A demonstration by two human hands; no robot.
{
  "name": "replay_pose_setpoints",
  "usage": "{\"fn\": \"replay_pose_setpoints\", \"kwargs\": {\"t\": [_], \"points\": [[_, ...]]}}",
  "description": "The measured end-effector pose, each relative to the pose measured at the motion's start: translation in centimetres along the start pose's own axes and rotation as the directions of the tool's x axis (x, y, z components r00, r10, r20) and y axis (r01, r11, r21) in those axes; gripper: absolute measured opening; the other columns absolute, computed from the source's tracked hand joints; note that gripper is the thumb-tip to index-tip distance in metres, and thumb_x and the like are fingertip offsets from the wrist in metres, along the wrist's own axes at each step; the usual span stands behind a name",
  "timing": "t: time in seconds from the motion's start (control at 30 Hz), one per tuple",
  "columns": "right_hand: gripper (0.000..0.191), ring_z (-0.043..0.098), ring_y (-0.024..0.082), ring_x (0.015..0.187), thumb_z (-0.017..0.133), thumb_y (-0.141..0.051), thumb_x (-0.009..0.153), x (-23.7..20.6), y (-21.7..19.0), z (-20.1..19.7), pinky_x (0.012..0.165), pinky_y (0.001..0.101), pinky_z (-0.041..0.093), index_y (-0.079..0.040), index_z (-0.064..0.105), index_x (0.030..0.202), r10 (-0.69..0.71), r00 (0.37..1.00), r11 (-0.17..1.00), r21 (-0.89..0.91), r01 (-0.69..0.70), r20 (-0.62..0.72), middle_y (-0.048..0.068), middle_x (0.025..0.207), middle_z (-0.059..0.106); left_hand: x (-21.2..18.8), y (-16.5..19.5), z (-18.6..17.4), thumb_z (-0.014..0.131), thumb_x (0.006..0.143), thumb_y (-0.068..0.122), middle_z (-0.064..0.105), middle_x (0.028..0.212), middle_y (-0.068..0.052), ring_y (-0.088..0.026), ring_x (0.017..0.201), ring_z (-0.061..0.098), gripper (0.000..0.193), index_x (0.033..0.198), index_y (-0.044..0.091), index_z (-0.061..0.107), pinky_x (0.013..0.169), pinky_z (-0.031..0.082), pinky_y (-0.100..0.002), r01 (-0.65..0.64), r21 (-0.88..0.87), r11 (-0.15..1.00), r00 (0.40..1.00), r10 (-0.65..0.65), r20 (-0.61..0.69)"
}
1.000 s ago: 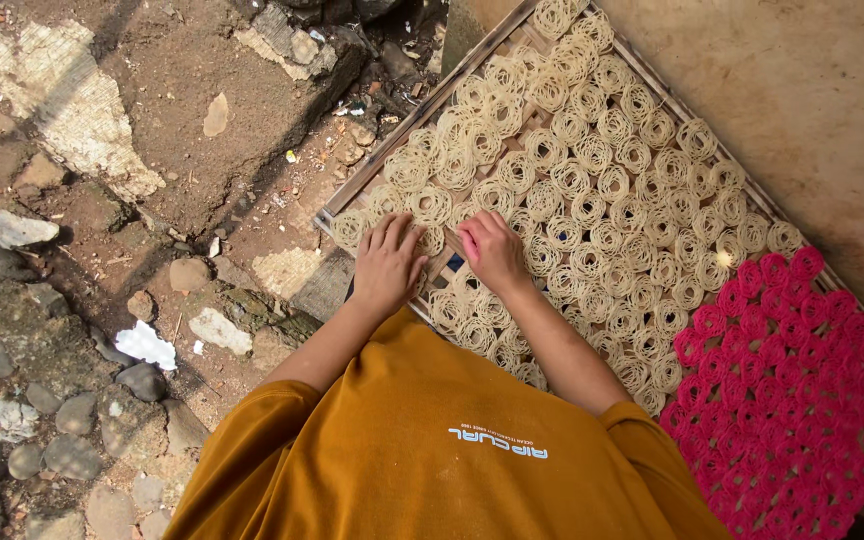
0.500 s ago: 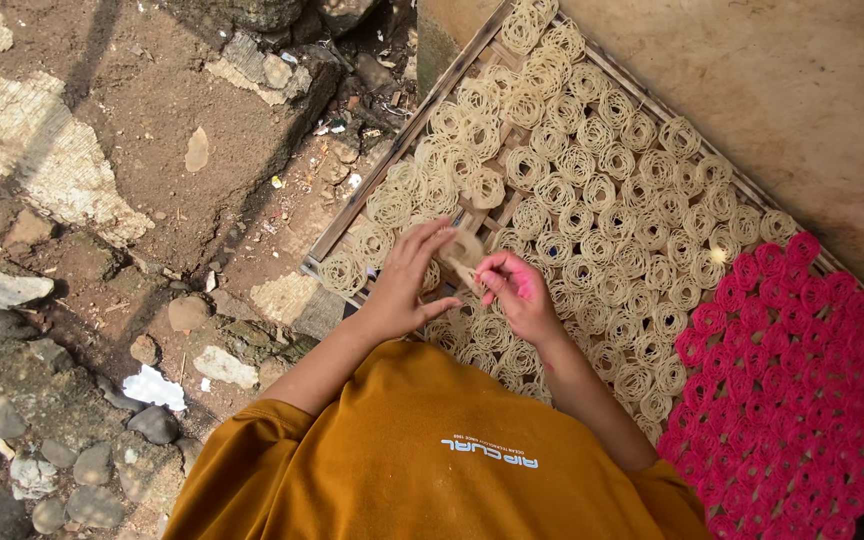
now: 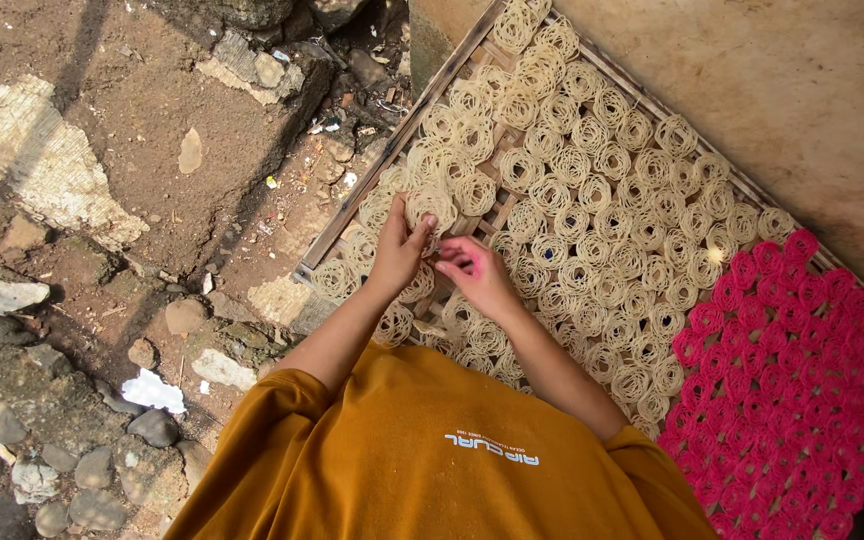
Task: The person arranges coiled noodles on a wooden drying rack. They pick up individual coils of beige and pink noodles and place them into empty slots on the rack, working methodically across the surface.
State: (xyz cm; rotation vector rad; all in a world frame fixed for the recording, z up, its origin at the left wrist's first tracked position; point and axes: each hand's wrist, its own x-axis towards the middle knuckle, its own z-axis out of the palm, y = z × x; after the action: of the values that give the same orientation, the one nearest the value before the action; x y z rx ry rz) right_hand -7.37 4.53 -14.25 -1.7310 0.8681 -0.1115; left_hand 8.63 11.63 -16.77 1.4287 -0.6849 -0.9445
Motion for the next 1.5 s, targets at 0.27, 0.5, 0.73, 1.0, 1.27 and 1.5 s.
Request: {"fn": "replay_pose_setpoints", "kwargs": {"t": [0.27, 0.5, 0.73, 1.0, 1.27, 1.5], "points": [[0.047, 0.066, 0.02, 0.096, 0.078, -0.027, 0.086, -6.6, -0.9, 0.1, 0.084, 0.0375, 0.057, -0.016, 0.066, 0.129, -0.167, 0.763, 0.893, -0.233, 0.386, 0.624, 0.005, 0.119, 0.063, -0.8, 0.3, 0.8, 0.052, 0.102, 0.026, 0.066, 0.099, -0.015, -0.034, 0.096, 0.062, 0.042, 0.139, 0.005, 0.045, 0.088, 0.048, -0.05, -0.296, 0.843, 0.449, 0.94, -0.021, 0.341], [0.008, 0.065, 0.012, 0.064, 0.063, -0.006, 0.088, -7.0, 1.6, 0.5, 0.058, 0.0266, 0.058, -0.009, 0.07, 0.093, -0.223, 0.931, 0.883, -0.344, 0.319, 0.289, 0.001, 0.091, 0.071, 2.9, 1.5, 3.1, 0.05, 0.099, 0.039, 0.039, 0.157, -0.007, -0.029, 0.146, 0.031, 0.058, 0.152, 0.02, 0.038, 0.118, 0.027, -0.048, -0.473, 0.853, 0.219, 0.881, 0.144, 0.451], [0.015, 0.061, 0.007, 0.07, 0.051, -0.004, 0.105, 0.0, 3.8, -9.8, 0.065, 0.0216, 0.056, -0.006, 0.066, 0.106, 0.078, 0.94, 0.942, 0.334, 0.039, -0.331, 0.007, 0.094, 0.071, 3.4, 0.4, 1.4, 0.046, 0.099, 0.044, 0.027, 0.165, -0.003, -0.026, 0.155, 0.013, 0.064, 0.157, 0.02, 0.033, 0.126, 0.008, -0.046, -0.644, 0.745, 0.171, 0.751, -0.039, 0.659], [0.025, 0.072, 0.018, 0.079, 0.065, -0.007, 0.095, 8.5, 4.4, -10.2, 0.073, 0.0291, 0.059, -0.008, 0.07, 0.12, -0.138, 0.905, 0.933, -0.36, -0.017, -0.402, 0.005, 0.097, 0.074, 1.7, 2.2, -0.3, 0.06, 0.094, 0.021, 0.056, 0.14, -0.004, -0.024, 0.136, 0.048, 0.038, 0.133, 0.017, 0.06, 0.119, 0.03, -0.046, -0.558, 0.77, 0.309, 0.828, 0.266, 0.493], [0.032, 0.07, 0.021, 0.084, 0.086, -0.022, 0.08, 9.2, 5.3, -10.9, 0.072, 0.0335, 0.059, -0.003, 0.074, 0.104, -0.391, 0.894, 0.714, -0.685, 0.144, -0.218, 0.008, 0.1, 0.071, 8.0, 2.8, 3.5, 0.066, 0.088, 0.017, 0.057, 0.13, -0.006, -0.024, 0.119, 0.054, 0.042, 0.129, 0.015, 0.06, 0.101, 0.038, -0.042, -0.467, 0.831, 0.302, 0.884, 0.187, 0.428], [0.01, 0.069, 0.021, 0.086, 0.078, -0.017, 0.091, 8.7, 6.0, -11.4, 0.073, 0.0357, 0.057, -0.008, 0.078, 0.094, -0.484, 0.838, 0.72, -0.659, 0.218, -0.252, 0.004, 0.09, 0.071, 9.4, 3.4, 3.0, 0.069, 0.087, 0.015, 0.06, 0.122, -0.004, -0.024, 0.115, 0.057, 0.035, 0.122, 0.016, 0.065, 0.1, 0.037, -0.043, -0.547, 0.765, 0.339, 0.83, 0.335, 0.445]]}}
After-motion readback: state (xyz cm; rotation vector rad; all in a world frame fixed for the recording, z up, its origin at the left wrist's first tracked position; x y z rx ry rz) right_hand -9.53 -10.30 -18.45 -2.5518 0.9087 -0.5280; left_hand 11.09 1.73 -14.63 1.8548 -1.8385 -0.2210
